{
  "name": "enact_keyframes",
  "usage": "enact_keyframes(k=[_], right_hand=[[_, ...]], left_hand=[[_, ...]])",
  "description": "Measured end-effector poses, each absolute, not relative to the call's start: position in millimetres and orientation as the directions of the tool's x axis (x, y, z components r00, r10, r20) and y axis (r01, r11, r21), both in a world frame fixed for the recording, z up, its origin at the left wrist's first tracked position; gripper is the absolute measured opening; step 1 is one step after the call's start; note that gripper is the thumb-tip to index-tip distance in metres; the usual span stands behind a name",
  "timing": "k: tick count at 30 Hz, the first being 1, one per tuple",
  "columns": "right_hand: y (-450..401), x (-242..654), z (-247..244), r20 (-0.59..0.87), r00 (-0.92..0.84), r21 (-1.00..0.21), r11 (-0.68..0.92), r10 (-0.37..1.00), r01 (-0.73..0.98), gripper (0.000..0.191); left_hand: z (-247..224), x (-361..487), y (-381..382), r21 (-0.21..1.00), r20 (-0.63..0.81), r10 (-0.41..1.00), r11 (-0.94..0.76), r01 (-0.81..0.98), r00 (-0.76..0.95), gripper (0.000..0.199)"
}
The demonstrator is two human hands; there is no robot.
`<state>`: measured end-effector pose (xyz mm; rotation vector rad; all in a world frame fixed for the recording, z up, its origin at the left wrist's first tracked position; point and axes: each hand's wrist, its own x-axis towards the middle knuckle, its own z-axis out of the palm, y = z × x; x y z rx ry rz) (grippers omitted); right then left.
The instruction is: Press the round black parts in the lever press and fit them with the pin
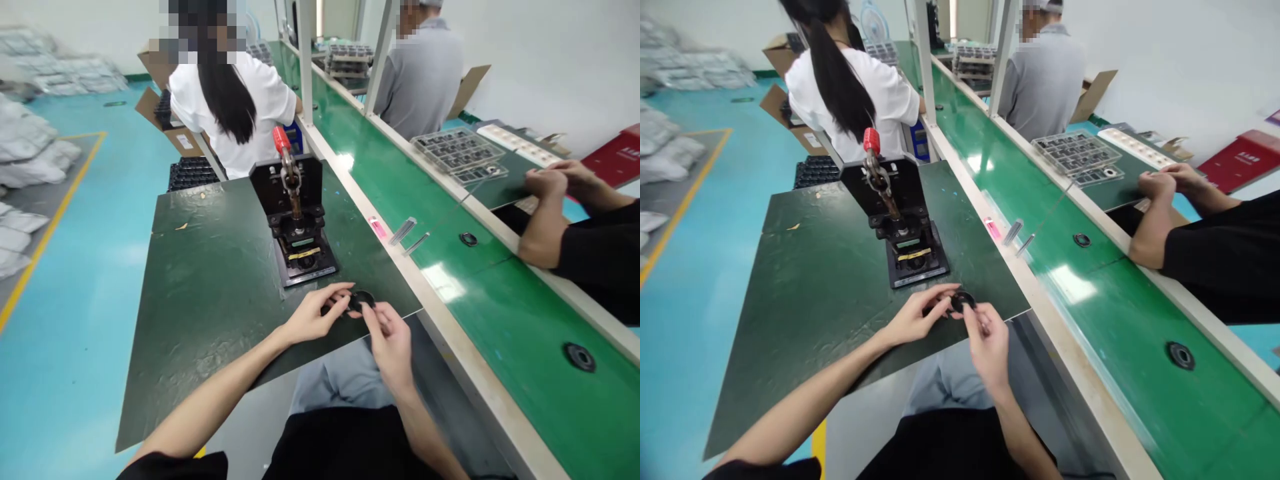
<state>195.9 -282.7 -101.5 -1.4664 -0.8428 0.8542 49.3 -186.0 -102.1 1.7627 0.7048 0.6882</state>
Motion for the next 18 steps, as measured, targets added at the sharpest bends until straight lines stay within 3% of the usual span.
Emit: enact_keyframes(k=[5, 9, 13, 18], right_hand=[[-238.4, 189.8, -95.8, 0.038, 0.284, -0.999, 0.036, 0.958, 0.011, 0.030], [-232.6, 217.5, -108.8, 0.055, 0.344, -0.997, 0.032, 0.937, 0.073, 0.032], [-235.9, 237.3, -122.5, 0.105, 0.456, -0.989, 0.047, 0.884, 0.137, 0.034], [-237.8, 235.4, -118.5, 0.211, 0.439, -0.964, 0.112, 0.873, 0.242, 0.035]], left_hand=[[-106.1, 45.4, -170.9, 0.965, 0.083, 0.888, -0.184, 0.184, 0.452, 0.050], [-107.7, 39.3, -160.3, 0.891, 0.096, 0.883, -0.282, 0.356, 0.460, 0.045], [-109.6, 35.0, -159.6, 0.688, 0.236, 0.745, -0.582, 0.434, 0.624, 0.039], [-110.6, 36.4, -165.6, 0.378, 0.218, 0.617, -0.768, 0.518, 0.756, 0.041]])
